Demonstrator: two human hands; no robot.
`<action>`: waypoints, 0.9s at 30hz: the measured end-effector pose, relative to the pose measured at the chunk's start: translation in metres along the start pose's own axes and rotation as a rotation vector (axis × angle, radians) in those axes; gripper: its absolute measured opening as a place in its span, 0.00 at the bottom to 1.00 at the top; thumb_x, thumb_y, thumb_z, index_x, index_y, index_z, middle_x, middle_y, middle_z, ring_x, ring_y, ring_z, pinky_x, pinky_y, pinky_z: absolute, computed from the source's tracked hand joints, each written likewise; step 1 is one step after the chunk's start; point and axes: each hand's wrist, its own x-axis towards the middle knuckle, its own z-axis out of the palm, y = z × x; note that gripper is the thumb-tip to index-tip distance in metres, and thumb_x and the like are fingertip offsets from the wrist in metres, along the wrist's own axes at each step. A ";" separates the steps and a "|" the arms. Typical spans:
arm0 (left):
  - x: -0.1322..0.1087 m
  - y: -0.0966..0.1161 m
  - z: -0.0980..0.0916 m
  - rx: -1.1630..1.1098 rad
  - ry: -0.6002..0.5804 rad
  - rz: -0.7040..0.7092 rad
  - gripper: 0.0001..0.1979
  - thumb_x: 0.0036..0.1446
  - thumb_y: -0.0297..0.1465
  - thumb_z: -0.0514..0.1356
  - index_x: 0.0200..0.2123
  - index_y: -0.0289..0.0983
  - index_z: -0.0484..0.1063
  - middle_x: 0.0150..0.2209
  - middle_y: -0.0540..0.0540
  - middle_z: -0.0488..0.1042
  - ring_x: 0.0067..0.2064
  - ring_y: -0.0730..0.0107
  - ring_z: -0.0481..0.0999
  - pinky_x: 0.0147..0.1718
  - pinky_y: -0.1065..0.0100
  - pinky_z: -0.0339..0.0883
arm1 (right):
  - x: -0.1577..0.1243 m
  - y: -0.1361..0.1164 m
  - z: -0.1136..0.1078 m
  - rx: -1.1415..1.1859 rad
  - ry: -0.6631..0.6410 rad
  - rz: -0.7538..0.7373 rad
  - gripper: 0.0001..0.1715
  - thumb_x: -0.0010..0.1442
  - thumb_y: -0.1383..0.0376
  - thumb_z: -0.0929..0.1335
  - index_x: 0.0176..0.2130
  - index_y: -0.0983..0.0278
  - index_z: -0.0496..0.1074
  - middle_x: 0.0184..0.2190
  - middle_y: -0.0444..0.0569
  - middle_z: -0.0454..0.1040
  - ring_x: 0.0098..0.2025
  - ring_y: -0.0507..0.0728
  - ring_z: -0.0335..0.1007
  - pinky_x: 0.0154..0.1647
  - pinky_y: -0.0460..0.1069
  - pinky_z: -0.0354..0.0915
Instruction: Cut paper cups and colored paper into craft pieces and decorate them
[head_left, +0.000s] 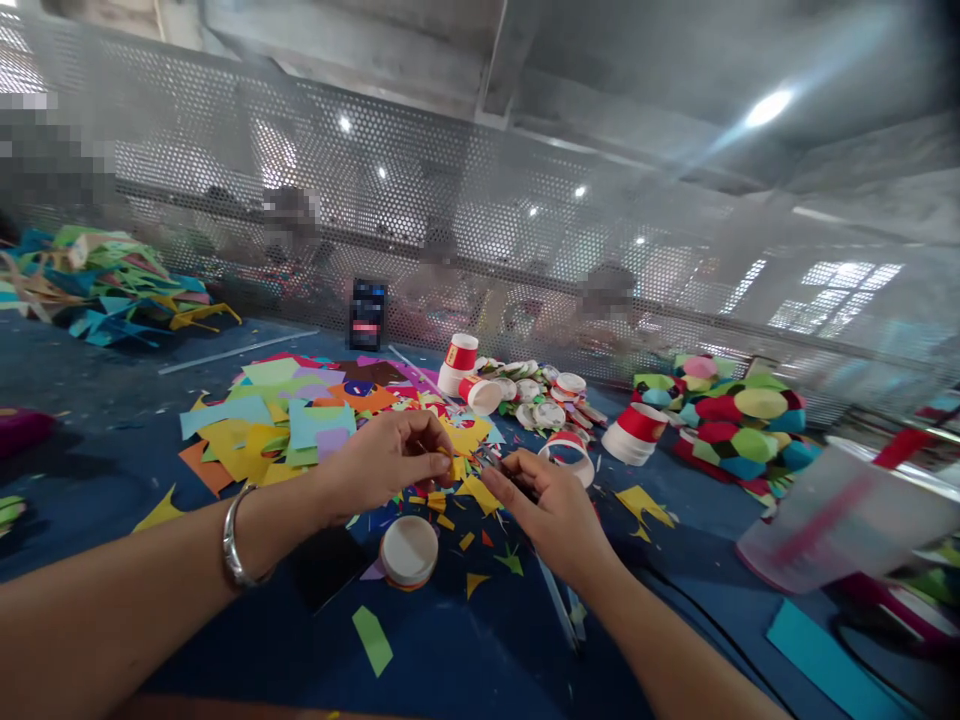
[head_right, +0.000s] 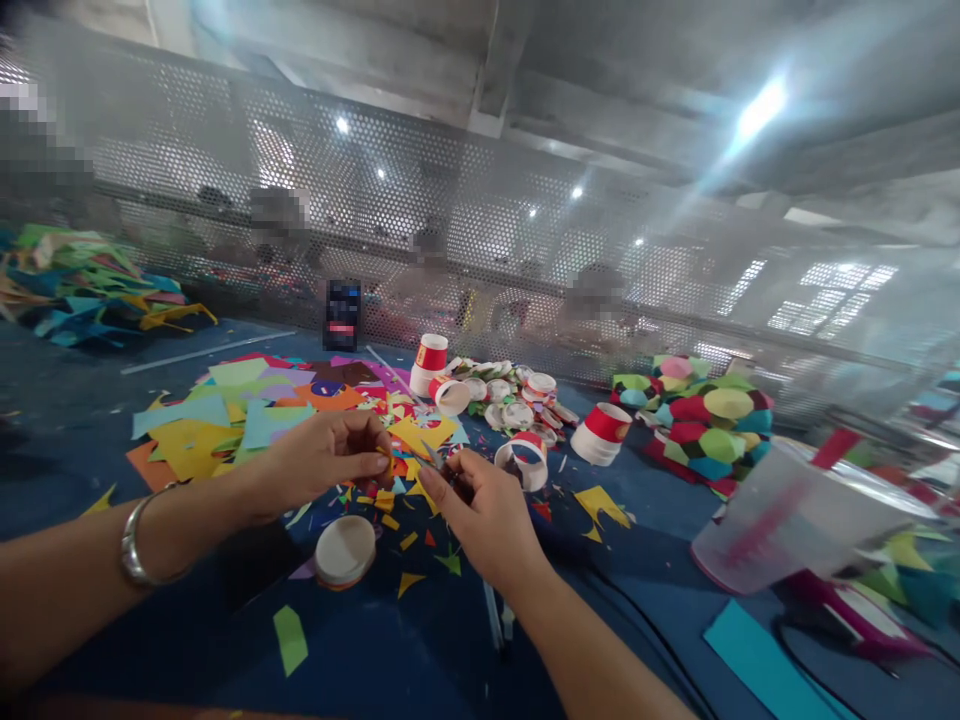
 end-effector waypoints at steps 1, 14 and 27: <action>0.000 -0.001 0.000 -0.009 0.015 -0.010 0.07 0.53 0.33 0.62 0.33 0.38 0.68 0.28 0.51 0.77 0.31 0.71 0.77 0.32 0.68 0.71 | 0.000 0.000 0.001 0.005 -0.004 0.002 0.22 0.64 0.48 0.66 0.30 0.61 0.66 0.22 0.40 0.61 0.25 0.52 0.55 0.25 0.48 0.53; 0.002 0.004 -0.005 -0.106 0.056 -0.127 0.09 0.51 0.34 0.62 0.33 0.38 0.66 0.29 0.48 0.78 0.30 0.72 0.78 0.30 0.70 0.71 | 0.000 0.000 -0.002 0.005 -0.032 -0.012 0.20 0.65 0.49 0.66 0.30 0.61 0.65 0.22 0.39 0.58 0.24 0.52 0.53 0.24 0.48 0.51; -0.001 0.000 0.003 -0.070 0.040 -0.029 0.12 0.51 0.29 0.64 0.34 0.39 0.62 0.26 0.54 0.73 0.30 0.70 0.78 0.32 0.67 0.72 | -0.002 -0.002 0.000 -0.013 -0.123 0.007 0.21 0.64 0.49 0.66 0.29 0.62 0.66 0.20 0.39 0.58 0.23 0.51 0.52 0.23 0.48 0.49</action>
